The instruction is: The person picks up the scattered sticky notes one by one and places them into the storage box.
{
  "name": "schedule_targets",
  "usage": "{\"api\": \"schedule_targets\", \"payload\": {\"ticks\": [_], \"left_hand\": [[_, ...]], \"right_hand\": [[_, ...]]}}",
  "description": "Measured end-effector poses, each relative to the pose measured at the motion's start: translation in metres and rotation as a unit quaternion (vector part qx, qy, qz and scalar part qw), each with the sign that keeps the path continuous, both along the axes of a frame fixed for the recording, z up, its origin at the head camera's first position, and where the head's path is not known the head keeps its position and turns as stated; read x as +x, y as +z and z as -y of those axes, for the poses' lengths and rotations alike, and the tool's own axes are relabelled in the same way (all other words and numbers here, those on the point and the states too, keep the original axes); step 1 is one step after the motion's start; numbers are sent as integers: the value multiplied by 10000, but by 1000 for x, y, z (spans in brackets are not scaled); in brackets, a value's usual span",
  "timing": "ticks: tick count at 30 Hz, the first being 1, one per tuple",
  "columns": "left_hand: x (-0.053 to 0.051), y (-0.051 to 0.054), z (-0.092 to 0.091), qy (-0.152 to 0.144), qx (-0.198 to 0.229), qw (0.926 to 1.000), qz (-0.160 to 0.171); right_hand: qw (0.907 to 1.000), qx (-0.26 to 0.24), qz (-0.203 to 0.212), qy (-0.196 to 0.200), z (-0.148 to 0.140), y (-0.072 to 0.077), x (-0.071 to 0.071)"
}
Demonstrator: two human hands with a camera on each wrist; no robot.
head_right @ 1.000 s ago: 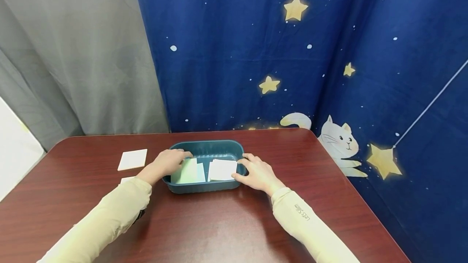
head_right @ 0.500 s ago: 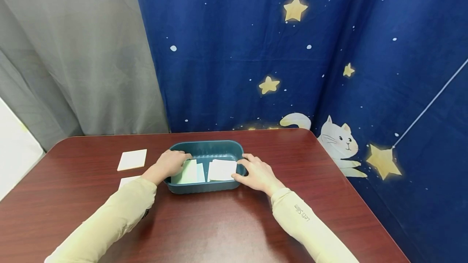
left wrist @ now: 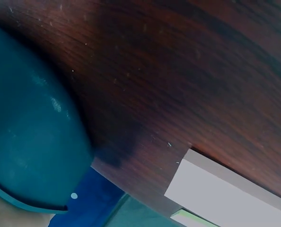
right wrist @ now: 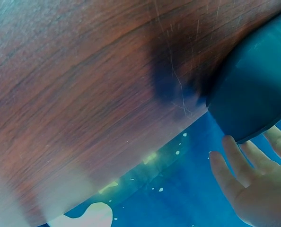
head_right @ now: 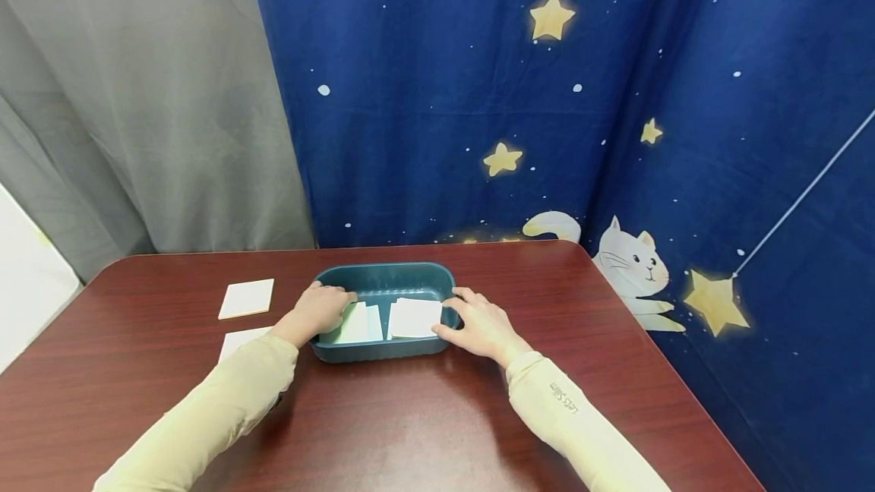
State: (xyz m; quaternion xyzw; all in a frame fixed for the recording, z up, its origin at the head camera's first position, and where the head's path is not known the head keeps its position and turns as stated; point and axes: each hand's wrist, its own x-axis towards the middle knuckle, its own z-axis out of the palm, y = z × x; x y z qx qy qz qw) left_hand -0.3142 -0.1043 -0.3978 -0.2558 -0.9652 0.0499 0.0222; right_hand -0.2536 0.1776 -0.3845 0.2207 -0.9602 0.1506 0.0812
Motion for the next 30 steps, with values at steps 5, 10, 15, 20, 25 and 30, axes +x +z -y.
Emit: {"api": "schedule_targets", "payload": {"ticks": [5, 10, 15, 20, 25, 30], "left_hand": [[1, -1, -2, 147, -108, 9998, 103], [3, -1, -3, 164, -303, 9994, 2], [4, -1, -2, 134, -277, 9995, 5], [5, -2, -1, 123, -219, 9997, 34], [5, -4, 2, -53, 38, 9997, -249], [10, 0, 6, -348, 540, 9948, -793]], "right_hand": [[10000, 11, 17, -2, 0, 0, 0], [10000, 8, 8, 4, 0, 0, 0], [10000, 6, -8, 2, 0, 0, 0], [10000, -20, 6, 8, 1, -1, 0], [10000, -19, 3, 19, 0, -2, 0], [10000, -40, -12, 21, -1, -2, 0]]}}
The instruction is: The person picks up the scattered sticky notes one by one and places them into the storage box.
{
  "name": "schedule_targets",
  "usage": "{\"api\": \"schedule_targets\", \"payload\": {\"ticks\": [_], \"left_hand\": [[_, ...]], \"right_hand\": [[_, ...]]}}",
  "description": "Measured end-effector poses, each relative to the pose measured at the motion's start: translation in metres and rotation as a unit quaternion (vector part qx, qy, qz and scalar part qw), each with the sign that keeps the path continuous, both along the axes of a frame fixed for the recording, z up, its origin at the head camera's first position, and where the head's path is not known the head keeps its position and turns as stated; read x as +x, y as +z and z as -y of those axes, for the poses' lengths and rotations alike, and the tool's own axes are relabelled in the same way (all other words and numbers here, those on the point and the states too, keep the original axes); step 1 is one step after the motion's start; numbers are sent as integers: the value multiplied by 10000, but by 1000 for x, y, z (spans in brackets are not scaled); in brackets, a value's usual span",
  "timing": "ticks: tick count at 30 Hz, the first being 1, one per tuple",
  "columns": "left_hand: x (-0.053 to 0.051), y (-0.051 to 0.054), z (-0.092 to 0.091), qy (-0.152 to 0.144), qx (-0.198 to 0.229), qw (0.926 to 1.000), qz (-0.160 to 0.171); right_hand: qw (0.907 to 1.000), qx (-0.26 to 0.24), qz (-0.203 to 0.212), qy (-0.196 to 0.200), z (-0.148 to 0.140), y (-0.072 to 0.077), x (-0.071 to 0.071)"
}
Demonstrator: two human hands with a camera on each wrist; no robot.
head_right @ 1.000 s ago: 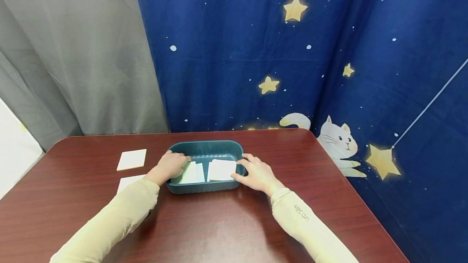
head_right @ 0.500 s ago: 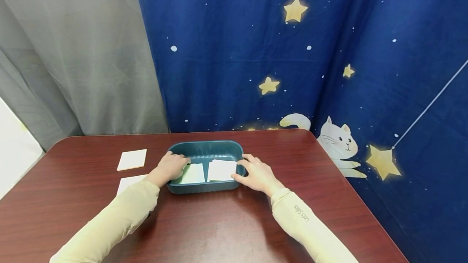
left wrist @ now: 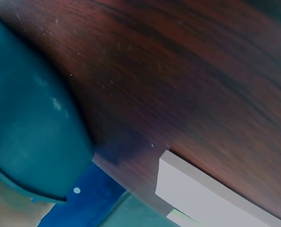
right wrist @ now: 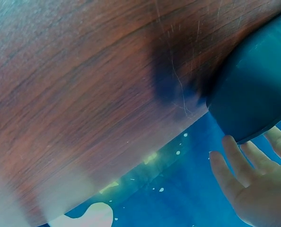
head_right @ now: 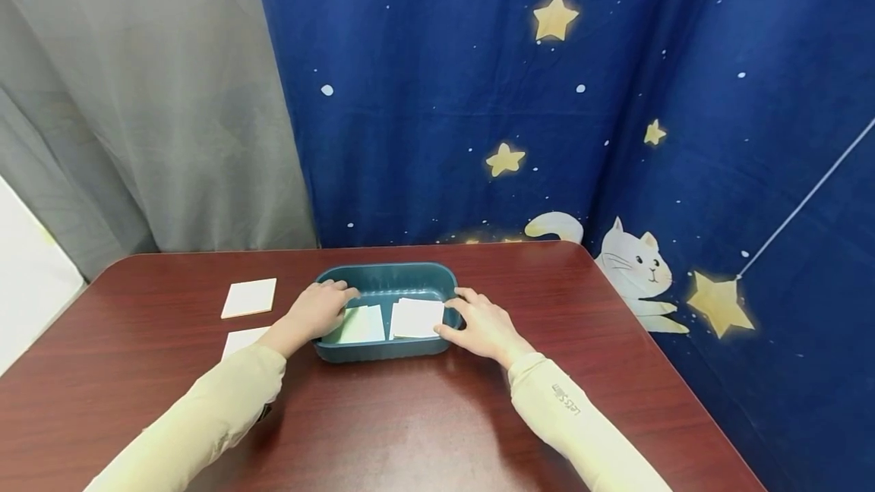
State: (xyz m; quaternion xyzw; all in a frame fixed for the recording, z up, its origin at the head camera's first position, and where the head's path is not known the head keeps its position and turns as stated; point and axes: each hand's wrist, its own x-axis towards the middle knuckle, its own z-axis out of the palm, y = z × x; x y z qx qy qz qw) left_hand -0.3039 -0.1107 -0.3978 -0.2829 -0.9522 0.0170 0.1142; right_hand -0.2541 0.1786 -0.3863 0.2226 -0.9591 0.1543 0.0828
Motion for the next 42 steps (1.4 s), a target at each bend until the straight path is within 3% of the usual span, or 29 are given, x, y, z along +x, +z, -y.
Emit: {"api": "schedule_targets", "payload": {"ticks": [5, 18, 27, 34, 42], "left_hand": [[9, 7, 3, -222, 279, 9988, -335], [35, 26, 7, -537, 342, 9959, -638], [53, 36, 15, -557, 347, 9963, -562], [65, 42, 29, -608, 522, 9944, -689], [71, 45, 46, -447, 627, 9940, -779]], "right_hand": [[10000, 28, 13, -33, -1, 1, 0], [10000, 23, 45, -67, -1, 1, 2], [10000, 25, 53, -77, -1, 0, 1], [10000, 8, 40, -60, -1, -1, 1], [10000, -16, 58, -61, -1, 0, 2]]}}
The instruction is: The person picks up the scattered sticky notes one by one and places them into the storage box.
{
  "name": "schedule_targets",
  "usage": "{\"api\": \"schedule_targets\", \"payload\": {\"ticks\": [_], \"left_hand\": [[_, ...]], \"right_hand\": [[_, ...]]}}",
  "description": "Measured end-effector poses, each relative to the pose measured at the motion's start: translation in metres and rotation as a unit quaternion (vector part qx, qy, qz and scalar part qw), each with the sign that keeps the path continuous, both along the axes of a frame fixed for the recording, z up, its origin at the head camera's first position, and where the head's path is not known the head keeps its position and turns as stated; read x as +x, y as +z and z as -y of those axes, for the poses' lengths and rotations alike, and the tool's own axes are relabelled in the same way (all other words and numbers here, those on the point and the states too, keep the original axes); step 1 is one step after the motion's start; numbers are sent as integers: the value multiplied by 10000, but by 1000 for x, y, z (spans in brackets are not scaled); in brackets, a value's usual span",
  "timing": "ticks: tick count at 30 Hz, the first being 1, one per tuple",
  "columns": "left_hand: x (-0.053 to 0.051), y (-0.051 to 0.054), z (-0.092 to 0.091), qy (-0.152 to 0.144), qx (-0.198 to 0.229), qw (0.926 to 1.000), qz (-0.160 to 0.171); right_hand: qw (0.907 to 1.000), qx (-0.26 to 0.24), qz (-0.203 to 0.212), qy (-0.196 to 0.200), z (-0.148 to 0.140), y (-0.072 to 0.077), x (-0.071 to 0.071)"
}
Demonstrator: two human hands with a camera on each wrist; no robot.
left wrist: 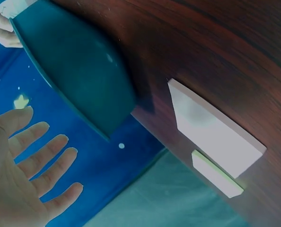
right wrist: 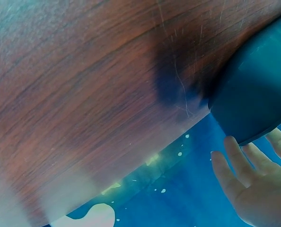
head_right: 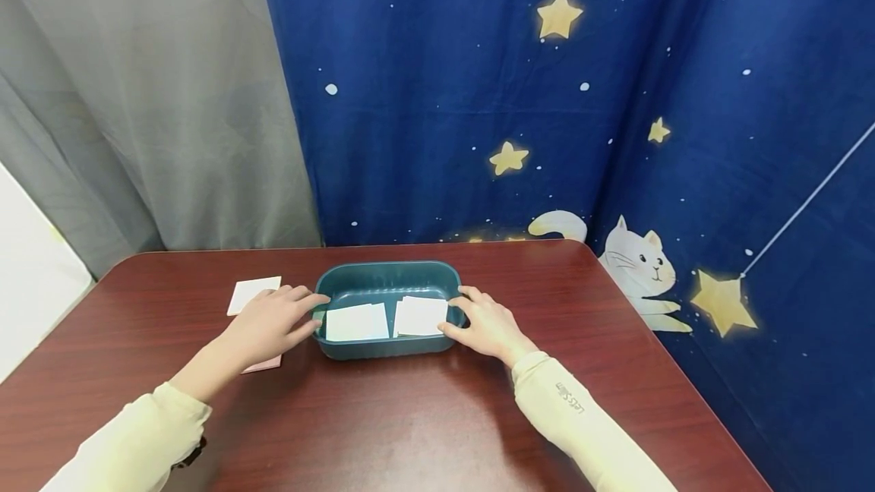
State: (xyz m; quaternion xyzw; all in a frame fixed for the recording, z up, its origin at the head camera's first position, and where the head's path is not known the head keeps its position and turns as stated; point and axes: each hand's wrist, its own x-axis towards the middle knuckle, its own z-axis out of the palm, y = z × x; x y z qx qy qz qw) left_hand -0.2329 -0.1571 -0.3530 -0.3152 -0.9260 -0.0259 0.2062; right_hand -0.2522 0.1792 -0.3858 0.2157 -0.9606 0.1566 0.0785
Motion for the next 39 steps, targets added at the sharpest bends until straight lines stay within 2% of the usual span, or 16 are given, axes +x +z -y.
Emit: {"api": "schedule_targets", "payload": {"ticks": [12, 21, 39], "left_hand": [[6, 5, 21, 223, 130, 9996, 100], [8, -2, 38, 557, 122, 9977, 371], [7, -25, 67, 815, 148, 9959, 353]], "right_hand": [[10000, -22, -25, -18, 0, -2, -1], [10000, -52, -40, 15, -1, -3, -2], [10000, -84, 17, -3, 0, -3, -1]]}}
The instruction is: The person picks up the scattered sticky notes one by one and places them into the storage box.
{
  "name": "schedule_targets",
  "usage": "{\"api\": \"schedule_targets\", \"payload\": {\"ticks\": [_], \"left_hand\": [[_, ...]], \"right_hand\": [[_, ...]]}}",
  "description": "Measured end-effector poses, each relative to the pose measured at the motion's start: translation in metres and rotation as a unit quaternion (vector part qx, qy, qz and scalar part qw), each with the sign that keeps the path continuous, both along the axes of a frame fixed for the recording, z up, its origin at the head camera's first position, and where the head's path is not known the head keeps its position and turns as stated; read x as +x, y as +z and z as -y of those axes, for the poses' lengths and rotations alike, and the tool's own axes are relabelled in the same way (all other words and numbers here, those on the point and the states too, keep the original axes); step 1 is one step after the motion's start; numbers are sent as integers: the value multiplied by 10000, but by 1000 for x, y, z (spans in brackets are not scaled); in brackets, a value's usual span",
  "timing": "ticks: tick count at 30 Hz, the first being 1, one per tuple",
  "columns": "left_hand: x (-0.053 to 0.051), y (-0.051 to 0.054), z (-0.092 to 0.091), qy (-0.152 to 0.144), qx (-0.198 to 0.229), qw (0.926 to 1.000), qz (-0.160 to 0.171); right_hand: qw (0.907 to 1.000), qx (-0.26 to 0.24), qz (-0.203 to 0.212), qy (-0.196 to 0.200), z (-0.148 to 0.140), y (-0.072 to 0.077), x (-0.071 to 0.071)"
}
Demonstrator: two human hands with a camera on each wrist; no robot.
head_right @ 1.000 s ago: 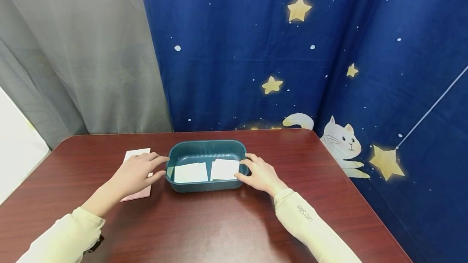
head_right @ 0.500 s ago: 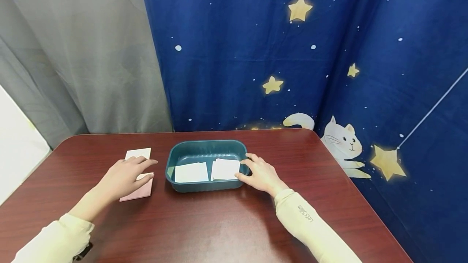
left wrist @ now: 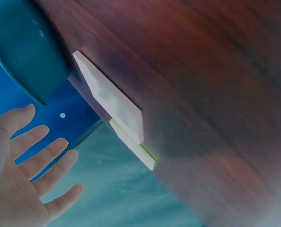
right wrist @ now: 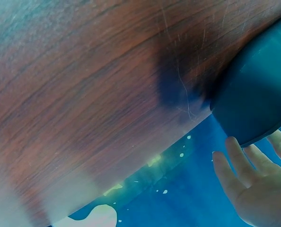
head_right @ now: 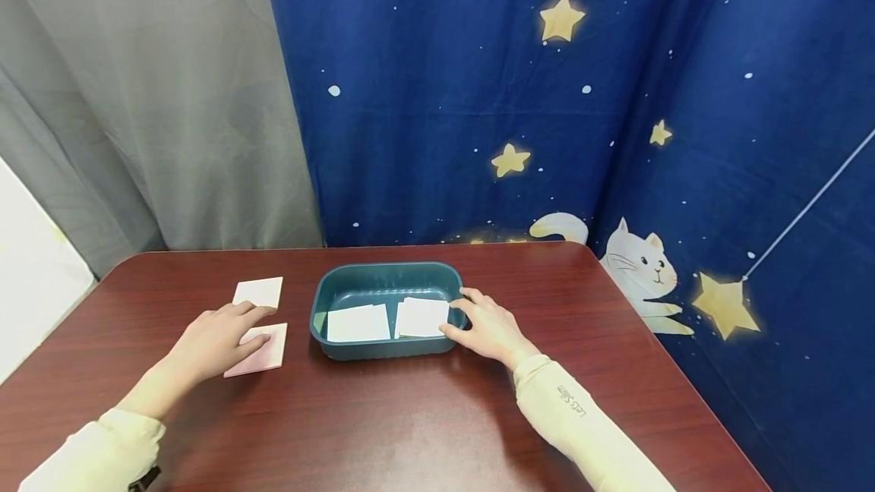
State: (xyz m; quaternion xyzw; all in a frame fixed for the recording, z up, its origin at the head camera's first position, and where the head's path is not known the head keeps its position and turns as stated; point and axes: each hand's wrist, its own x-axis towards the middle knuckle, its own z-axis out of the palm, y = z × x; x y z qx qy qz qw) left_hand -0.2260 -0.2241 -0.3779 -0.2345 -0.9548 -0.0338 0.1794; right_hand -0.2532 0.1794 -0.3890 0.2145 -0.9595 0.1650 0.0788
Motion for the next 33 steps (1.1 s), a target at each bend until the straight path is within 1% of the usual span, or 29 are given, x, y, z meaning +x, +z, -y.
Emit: {"api": "schedule_targets", "payload": {"ticks": [6, 12, 16, 19, 25, 29, 33], "left_hand": [[-1, -5, 8, 92, 52, 9999, 42], [-2, -9, 14, 178, 94, 9997, 153], [-3, -14, 19, 269, 141, 9991, 306], [-3, -19, 24, 395, 173, 9981, 448], [-1, -27, 31, 572, 195, 9957, 695], [-1, -30, 35, 609, 201, 9949, 778], [-1, -32, 37, 683, 159, 9924, 1015]], "right_hand": [[10000, 8, 9, -30, 0, 0, 0], [10000, 20, -31, -9, 0, 1, 1], [10000, 15, -40, -1, 0, 1, 1], [10000, 1, -70, 11, 0, 1, 1], [10000, -37, -80, 42, 0, 0, 0], [9999, -52, -91, 41, -1, -1, 0], [9999, -54, -94, 33, -1, -1, 0]]}}
